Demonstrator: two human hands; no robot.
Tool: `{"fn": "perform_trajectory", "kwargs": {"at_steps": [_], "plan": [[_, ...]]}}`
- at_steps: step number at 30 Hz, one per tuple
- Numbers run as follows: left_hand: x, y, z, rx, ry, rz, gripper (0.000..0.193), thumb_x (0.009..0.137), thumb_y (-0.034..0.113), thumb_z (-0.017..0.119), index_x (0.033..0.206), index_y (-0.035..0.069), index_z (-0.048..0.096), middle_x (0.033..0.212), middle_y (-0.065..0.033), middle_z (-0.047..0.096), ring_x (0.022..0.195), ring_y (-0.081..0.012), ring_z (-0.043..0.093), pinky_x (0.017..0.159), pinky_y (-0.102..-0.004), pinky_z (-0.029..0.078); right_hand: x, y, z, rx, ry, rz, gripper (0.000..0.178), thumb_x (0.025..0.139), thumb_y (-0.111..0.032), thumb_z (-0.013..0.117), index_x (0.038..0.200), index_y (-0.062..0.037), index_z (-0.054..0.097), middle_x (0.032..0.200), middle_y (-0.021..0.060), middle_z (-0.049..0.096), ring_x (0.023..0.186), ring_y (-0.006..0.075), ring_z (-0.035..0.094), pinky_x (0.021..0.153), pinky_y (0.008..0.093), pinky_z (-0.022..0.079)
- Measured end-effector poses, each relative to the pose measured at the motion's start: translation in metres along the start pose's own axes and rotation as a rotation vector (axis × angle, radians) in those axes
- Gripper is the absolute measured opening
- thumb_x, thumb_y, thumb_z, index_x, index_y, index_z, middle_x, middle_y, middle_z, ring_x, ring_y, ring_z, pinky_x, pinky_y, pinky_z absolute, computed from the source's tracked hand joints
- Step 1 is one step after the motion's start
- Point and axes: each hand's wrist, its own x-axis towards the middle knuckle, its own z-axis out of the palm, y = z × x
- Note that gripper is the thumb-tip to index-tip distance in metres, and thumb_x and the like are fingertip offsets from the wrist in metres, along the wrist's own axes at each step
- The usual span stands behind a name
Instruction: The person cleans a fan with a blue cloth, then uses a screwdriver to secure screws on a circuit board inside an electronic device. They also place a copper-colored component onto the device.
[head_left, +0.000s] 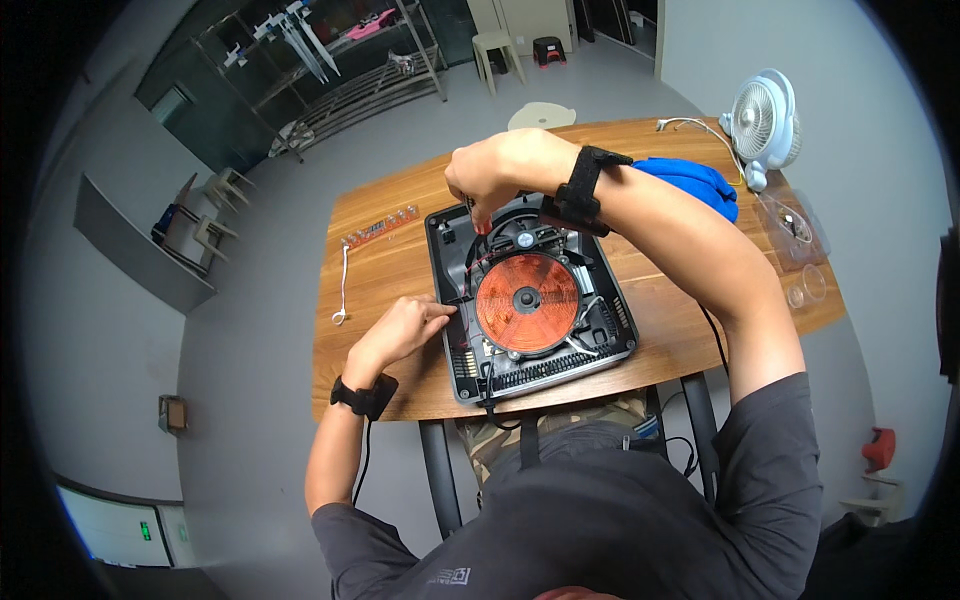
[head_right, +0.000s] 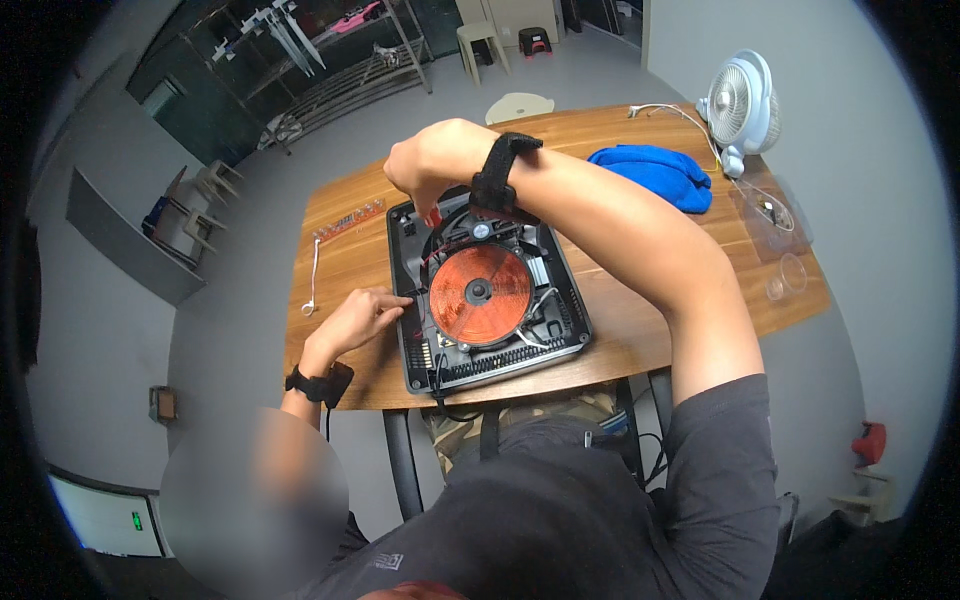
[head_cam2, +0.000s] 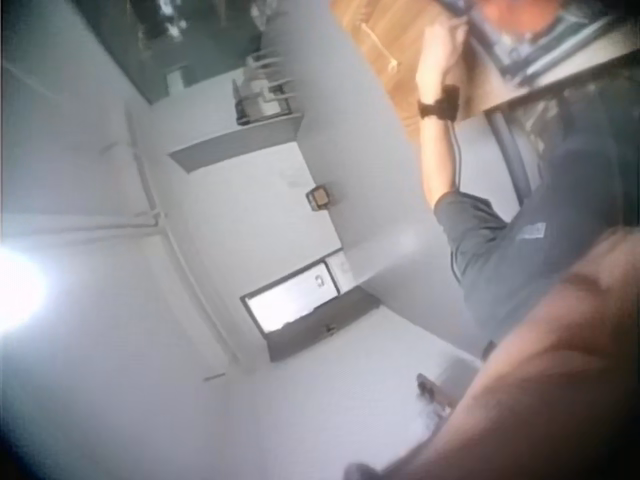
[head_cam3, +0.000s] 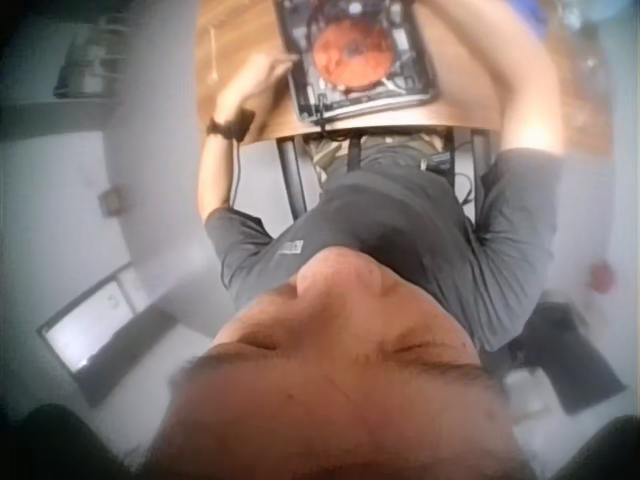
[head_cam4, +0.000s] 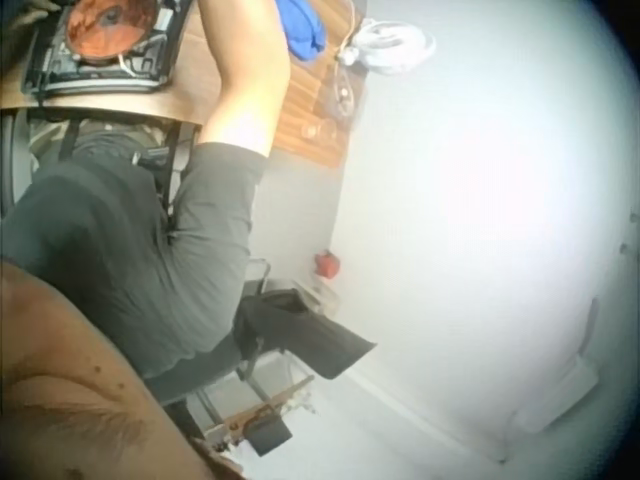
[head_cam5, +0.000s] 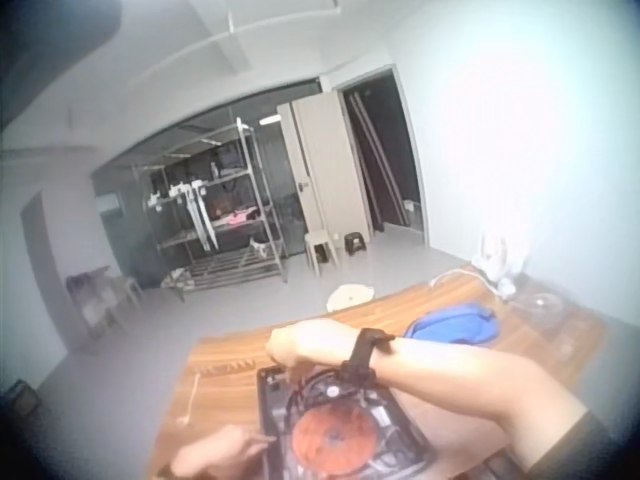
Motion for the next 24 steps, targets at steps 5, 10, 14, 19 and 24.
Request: {"fn": "perform_trajectory", "kwargs": {"at_steps": [5, 10, 14, 19, 24], "plan": [[0.002, 0.003, -0.001, -0.024, -0.016, -0.049, 0.023, 0.094, 0.01, 0.066, 0.112, -0.003, 0.075, 0.102, -0.0252, 0.073, 0.093, -0.0419, 0.07, 0.085, -0.0434, 0.057, -0.002, 0.006, 0.003, 0.024, 0.032, -0.031, 0.043, 0.079, -0.035, 0.085, 0.104, -0.0011, 0.076, 0.094, 0.0163, 0.076, 0.089, 0.0331, 0.073, 0.075, 0.0432, 0.058], [0.003, 0.0, -0.001, -0.057, -0.035, -0.101, 0.024, 0.095, 0.012, 0.067, 0.113, -0.001, 0.075, 0.103, -0.0246, 0.073, 0.093, -0.0408, 0.071, 0.085, -0.0425, 0.057, 0.001, 0.007, 0.001, 0.045, -0.001, 0.017, 0.041, 0.079, -0.034, 0.085, 0.103, -0.0024, 0.077, 0.093, 0.0158, 0.076, 0.088, 0.0323, 0.073, 0.074, 0.0433, 0.058], [0.006, 0.0, -0.001, -0.027, -0.036, -0.102, 0.023, 0.095, 0.013, 0.067, 0.113, -0.001, 0.075, 0.103, -0.0245, 0.073, 0.093, -0.0397, 0.071, 0.084, -0.0422, 0.057, 0.006, -0.008, -0.005, -0.048, -0.019, -0.031, 0.04, 0.072, -0.025, 0.09, 0.103, -0.0028, 0.079, 0.107, 0.0137, 0.077, 0.095, 0.031, 0.074, 0.077, 0.0444, 0.06], [0.006, -0.004, 0.001, -0.022, -0.034, -0.099, 0.024, 0.096, 0.014, 0.067, 0.112, -0.001, 0.075, 0.102, -0.0238, 0.073, 0.093, -0.039, 0.072, 0.083, -0.0421, 0.058, -0.002, -0.024, -0.008, -0.075, 0.062, -0.008, 0.041, 0.069, -0.022, 0.09, 0.103, -0.0025, 0.079, 0.106, 0.0141, 0.077, 0.096, 0.0308, 0.074, 0.078, 0.0447, 0.061], [0.002, -0.011, 0.006, -0.05, -0.04, -0.111, 0.024, 0.097, 0.016, 0.067, 0.113, -0.001, 0.075, 0.1, -0.0247, 0.073, 0.093, -0.0399, 0.071, 0.083, -0.0426, 0.057, -0.014, -0.011, -0.041, -0.074, 0.222, -0.116, 0.038, 0.08, -0.031, 0.085, 0.099, 0.0009, 0.077, 0.09, 0.0178, 0.076, 0.088, 0.0332, 0.074, 0.078, 0.0428, 0.059]]}}
